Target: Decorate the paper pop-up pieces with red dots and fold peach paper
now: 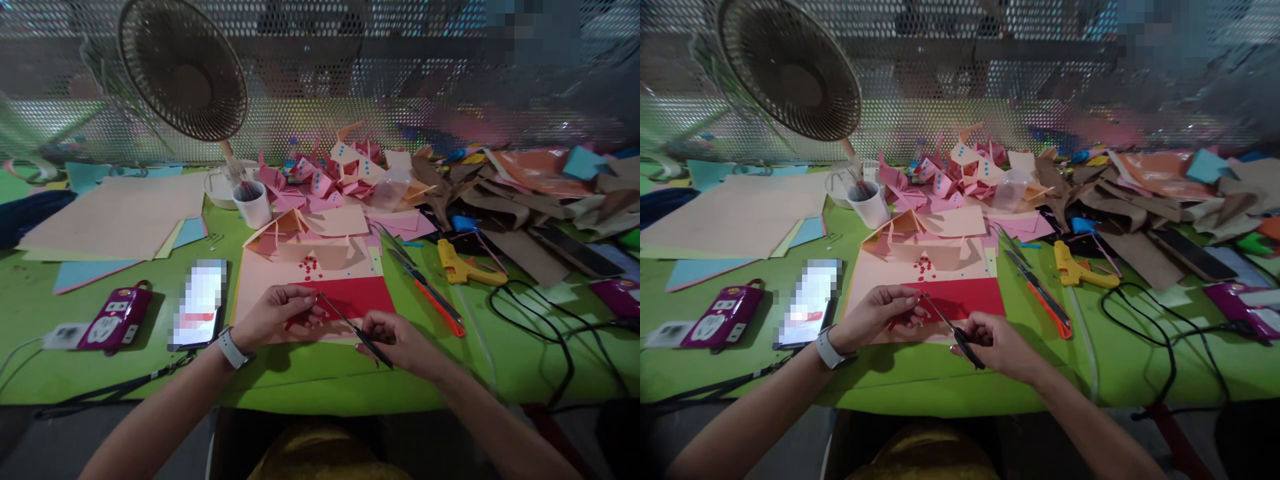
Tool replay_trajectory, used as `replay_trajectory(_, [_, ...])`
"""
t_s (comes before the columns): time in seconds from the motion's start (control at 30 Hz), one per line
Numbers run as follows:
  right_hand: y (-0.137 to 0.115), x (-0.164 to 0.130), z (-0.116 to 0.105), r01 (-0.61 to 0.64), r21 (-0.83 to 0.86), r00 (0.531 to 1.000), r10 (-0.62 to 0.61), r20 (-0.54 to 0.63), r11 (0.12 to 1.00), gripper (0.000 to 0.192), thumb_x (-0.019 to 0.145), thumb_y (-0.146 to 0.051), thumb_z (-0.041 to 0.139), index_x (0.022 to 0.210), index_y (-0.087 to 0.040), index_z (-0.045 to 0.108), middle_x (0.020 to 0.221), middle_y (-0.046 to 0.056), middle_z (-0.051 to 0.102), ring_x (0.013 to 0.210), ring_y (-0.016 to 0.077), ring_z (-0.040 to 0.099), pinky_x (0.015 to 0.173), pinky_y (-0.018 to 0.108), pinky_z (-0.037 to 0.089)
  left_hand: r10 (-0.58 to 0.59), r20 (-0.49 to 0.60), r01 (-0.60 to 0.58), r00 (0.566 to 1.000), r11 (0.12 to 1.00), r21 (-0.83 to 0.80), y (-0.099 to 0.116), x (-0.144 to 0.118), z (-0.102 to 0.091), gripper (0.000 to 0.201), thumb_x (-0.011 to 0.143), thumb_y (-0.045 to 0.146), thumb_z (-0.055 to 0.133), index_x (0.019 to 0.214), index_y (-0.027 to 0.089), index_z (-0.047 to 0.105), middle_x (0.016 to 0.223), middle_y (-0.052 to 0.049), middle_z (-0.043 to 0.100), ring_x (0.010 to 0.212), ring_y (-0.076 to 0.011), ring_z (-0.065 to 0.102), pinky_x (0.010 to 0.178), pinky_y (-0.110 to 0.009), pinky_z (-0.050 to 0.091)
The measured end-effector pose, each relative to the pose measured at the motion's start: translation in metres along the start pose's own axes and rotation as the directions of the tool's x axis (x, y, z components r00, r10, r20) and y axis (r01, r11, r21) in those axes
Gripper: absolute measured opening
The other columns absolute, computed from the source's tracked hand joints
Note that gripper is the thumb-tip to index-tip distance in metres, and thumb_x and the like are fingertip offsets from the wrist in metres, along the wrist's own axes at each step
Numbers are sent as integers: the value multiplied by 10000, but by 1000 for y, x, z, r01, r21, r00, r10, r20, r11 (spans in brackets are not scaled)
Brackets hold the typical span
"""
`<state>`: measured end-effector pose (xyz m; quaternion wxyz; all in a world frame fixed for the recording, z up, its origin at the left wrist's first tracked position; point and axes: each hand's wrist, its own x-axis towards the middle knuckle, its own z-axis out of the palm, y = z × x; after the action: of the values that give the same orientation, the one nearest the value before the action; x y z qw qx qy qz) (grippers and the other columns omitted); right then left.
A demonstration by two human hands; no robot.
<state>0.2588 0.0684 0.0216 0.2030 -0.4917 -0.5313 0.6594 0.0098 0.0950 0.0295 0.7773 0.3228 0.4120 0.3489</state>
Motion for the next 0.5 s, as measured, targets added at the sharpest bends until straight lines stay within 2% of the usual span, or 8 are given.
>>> replay_trajectory(0.5, [3, 1, -2, 6, -21, 1000, -6, 6, 1000, 515, 632, -566, 813, 702, -187, 472, 599, -70, 443, 525, 63, 413, 472, 192, 341, 13, -2, -13, 1000, 1000, 28, -1, 1, 0, 329, 714, 330, 831, 923, 98, 730, 768, -86, 763, 627, -116, 699, 643, -216, 579])
